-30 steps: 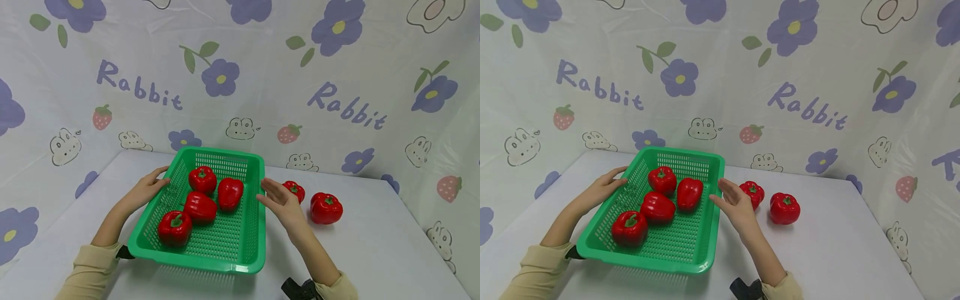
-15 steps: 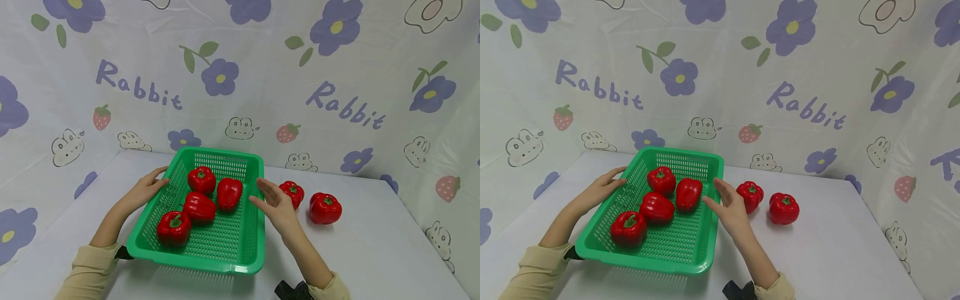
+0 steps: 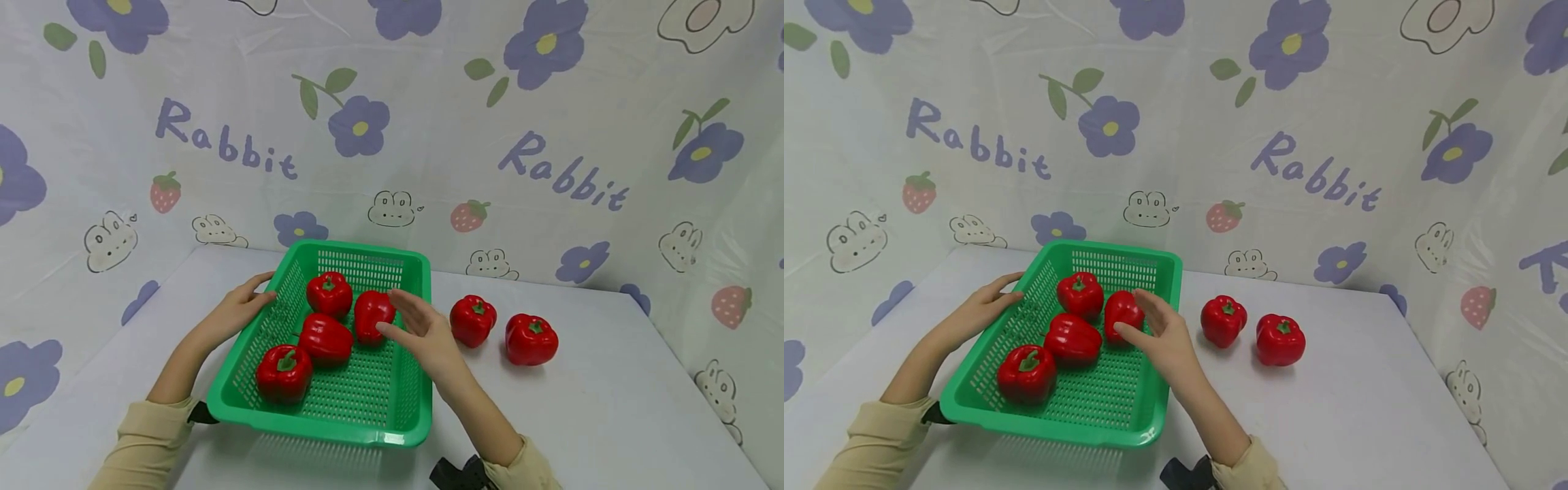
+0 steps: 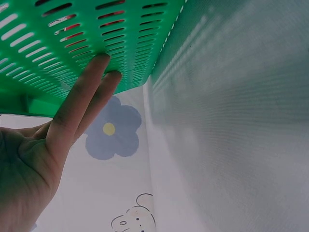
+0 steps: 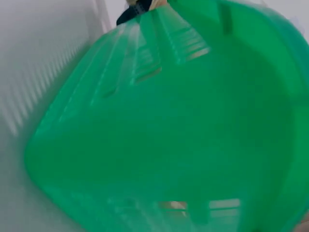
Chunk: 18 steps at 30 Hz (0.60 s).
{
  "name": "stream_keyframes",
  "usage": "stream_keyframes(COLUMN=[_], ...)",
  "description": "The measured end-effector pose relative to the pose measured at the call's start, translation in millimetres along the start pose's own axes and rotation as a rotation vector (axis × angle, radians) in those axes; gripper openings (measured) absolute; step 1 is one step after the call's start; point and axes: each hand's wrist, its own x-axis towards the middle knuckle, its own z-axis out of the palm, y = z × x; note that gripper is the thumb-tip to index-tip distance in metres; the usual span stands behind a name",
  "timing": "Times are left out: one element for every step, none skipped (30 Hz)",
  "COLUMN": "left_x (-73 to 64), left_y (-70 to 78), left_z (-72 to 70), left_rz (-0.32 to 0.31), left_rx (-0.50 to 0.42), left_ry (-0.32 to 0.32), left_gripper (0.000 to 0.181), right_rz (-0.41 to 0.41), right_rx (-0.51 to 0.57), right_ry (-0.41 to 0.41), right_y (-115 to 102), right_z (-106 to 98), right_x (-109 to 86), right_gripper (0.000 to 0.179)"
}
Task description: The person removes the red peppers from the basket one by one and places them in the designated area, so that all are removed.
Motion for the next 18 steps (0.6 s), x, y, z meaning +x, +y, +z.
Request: stream_keyframes(left_x=[0.3, 0.5, 0.8, 0.3, -0.2, -0.6, -1.0, -1.5, -2.2, -2.9, -3.4, -3.9, -4.7, -5.4, -6.3, -7.1, -7.8, -8.5], left_y=[-0.4, -0.8, -1.2, -0.8, -0.5, -0.2, 0.1, 0.4, 0.8, 1.2, 1.4, 1.6, 2.0, 2.4, 2.9, 3.4, 3.7, 4.2], left_z=[0.1, 0.1, 0.3, 0.7, 1.2, 1.7, 2.2, 2.6, 3.0, 3.4, 3.9, 4.4, 4.8, 5.2, 5.5, 5.9, 6.3, 6.6], left_rz=[0.0, -0.001, -0.001, -0.002, -0.003, -0.003, -0.004, -0.004, -0.006, -0.009, -0.011, -0.012, -0.015, -0.017, -0.019, -0.022, -0.023, -0.025], left_rx=[0.0, 0.0, -0.001, -0.001, -0.001, -0.001, -0.002, -0.002, -0.003, -0.003, -0.003, -0.003, -0.003, -0.003, -0.003, -0.003, -0.003, -0.003], left_ry=[0.0, -0.001, -0.001, -0.001, 0.0, 0.001, 0.001, 0.002, 0.003, 0.004, 0.005, 0.005, 0.007, 0.008, 0.009, 0.01, 0.011, 0.012], left_gripper=[0.06, 0.06, 0.06, 0.06, 0.06, 0.06, 0.06, 0.06, 0.06, 0.06, 0.06, 0.061, 0.061, 0.061, 0.061, 0.061, 0.061, 0.061], right_rz=[0.0, 0.004, 0.008, 0.015, 0.016, 0.022, 0.025, 0.029, 0.029, 0.027, 0.024, 0.023, 0.019, 0.017, 0.015, 0.012, 0.011, 0.009], right_rx=[0.002, 0.004, 0.003, 0.007, 0.004, 0.006, 0.002, 0.001, 0.002, 0.0, -0.007, -0.01, -0.015, -0.016, -0.02, -0.026, -0.034, -0.039], right_ry=[-0.009, -0.017, -0.026, -0.033, -0.045, -0.056, -0.066, -0.077, -0.089, -0.1, -0.11, -0.118, -0.129, -0.142, -0.156, -0.17, -0.186, -0.201], right_y=[-0.3, -0.7, -1.0, -1.9, -2.2, -3.1, -3.8, -4.6, -5.2, -6.2, -6.7, -7.6, -8.1, -9.0, -9.7, -10.5, -11.0, -11.4], right_z=[2.9, 5.7, 8.4, 10.7, 12.8, 14.8, 16.8, 18.6, 20.4, 22.2, 23.8, 25.5, 27.0, 28.6, 30.1, 31.7, 33.3, 34.9], right_x=[0.6, 1.1, 1.4, 1.1, 0.8, 0.1, -0.7, -1.5, -2.3, -3.1, -3.9, -4.7, -5.0, -5.5, -5.9, -6.2, -6.4, -6.3], right_gripper=[0.061, 0.061, 0.062, 0.062, 0.063, 0.063, 0.064, 0.065, 0.065, 0.065, 0.066, 0.066, 0.066, 0.067, 0.067, 0.067, 0.068, 0.068])
